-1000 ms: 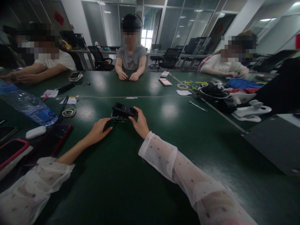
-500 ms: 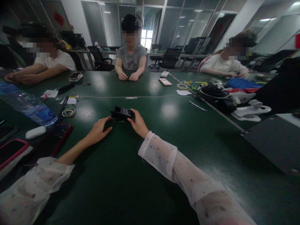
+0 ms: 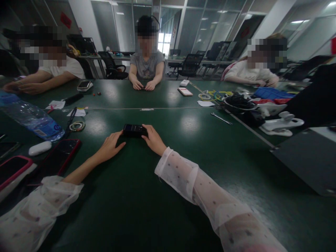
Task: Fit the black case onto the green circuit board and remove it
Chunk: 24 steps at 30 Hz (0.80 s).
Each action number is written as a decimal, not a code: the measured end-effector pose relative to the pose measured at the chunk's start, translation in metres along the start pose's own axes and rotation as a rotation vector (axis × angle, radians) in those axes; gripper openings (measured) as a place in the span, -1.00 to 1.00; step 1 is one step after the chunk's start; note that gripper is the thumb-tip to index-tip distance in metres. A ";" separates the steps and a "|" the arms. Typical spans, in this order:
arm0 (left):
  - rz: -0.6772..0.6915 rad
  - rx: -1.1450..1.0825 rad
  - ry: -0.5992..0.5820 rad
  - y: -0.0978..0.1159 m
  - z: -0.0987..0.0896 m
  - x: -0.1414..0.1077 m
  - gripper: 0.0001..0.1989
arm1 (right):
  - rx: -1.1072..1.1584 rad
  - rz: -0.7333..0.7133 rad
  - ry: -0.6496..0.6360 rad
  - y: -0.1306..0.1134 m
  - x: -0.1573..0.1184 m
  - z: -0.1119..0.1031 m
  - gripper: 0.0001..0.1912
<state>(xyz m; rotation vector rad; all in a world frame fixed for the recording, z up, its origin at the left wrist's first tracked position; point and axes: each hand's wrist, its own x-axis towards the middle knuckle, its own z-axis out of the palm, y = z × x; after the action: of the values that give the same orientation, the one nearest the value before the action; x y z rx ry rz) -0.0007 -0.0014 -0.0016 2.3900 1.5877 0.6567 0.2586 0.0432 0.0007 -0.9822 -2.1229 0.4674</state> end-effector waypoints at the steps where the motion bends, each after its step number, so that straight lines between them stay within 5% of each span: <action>1: -0.001 -0.001 0.001 -0.001 0.000 0.000 -0.42 | 0.001 0.006 -0.002 0.000 0.000 0.000 -0.43; 24: 0.020 0.020 0.017 -0.003 0.002 0.002 -0.45 | 0.085 0.134 0.009 0.009 0.002 -0.002 -0.40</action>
<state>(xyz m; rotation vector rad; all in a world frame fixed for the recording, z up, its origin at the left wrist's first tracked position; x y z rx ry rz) -0.0018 0.0012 -0.0036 2.4239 1.5857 0.6702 0.2638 0.0506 -0.0023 -1.0796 -2.0207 0.6130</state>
